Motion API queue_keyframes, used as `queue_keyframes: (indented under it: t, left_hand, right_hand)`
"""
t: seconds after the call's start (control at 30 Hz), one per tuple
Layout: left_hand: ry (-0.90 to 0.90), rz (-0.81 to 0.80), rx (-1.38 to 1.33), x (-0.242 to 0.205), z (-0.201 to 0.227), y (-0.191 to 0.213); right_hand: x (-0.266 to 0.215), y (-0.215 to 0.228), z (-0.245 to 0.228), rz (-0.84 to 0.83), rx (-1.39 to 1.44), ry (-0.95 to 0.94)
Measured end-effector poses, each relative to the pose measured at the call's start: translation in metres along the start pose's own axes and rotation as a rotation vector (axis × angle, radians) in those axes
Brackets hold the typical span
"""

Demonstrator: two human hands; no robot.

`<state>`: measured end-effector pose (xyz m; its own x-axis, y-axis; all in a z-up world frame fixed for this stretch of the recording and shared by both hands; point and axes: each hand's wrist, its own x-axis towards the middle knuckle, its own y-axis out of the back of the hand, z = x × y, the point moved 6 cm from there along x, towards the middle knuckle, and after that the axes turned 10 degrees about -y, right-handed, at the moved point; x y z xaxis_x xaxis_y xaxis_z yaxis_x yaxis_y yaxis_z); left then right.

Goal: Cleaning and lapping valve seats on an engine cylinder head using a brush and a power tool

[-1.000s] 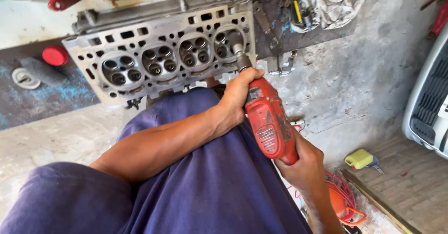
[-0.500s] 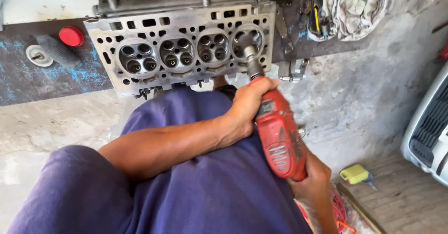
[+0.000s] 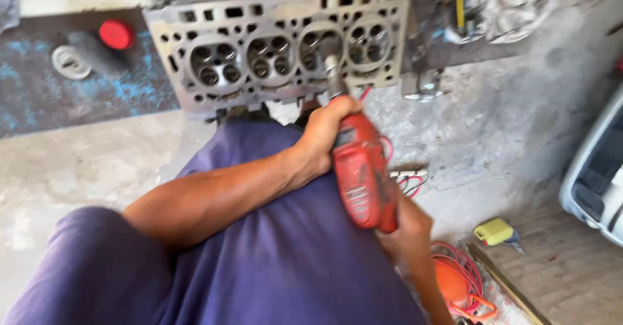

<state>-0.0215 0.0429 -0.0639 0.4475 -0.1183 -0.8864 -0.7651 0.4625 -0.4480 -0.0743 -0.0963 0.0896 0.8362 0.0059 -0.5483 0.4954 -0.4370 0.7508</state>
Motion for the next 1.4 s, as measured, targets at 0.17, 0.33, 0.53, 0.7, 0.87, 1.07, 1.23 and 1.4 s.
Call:
queue_keyframes:
  t: [0.17, 0.33, 0.53, 0.7, 0.87, 1.07, 1.23, 1.4]
  left_hand:
    - [-0.012, -0.013, 0.081, 0.000, 0.003, 0.007]
    - [0.045, 0.026, 0.054, -0.013, 0.016, 0.006]
    - [0.064, 0.027, 0.051, -0.013, 0.016, 0.011]
    - [0.078, -0.010, 0.028, -0.007, 0.015, 0.011]
    - [0.039, -0.029, 0.051, -0.004, 0.027, 0.007]
    - [0.059, -0.029, 0.029, -0.006, 0.025, 0.007]
    - [0.058, -0.010, 0.045, -0.009, 0.021, 0.013]
    - [0.046, -0.041, 0.069, -0.001, 0.010, 0.015]
  right_hand:
    - [-0.006, -0.011, 0.006, 0.028, 0.016, -0.007]
    - [-0.010, -0.013, -0.008, 0.114, -0.155, 0.103]
    - [-0.015, -0.018, -0.012, 0.134, -0.162, 0.121]
    - [-0.014, -0.021, -0.005, 0.170, -0.226, 0.137]
    - [-0.008, -0.024, -0.006, 0.214, -0.223, 0.200]
    - [-0.007, -0.019, -0.021, 0.159, -0.191, 0.164]
    - [-0.011, -0.022, -0.010, 0.136, -0.226, 0.156]
    - [-0.011, -0.019, -0.009, 0.097, -0.180, 0.098]
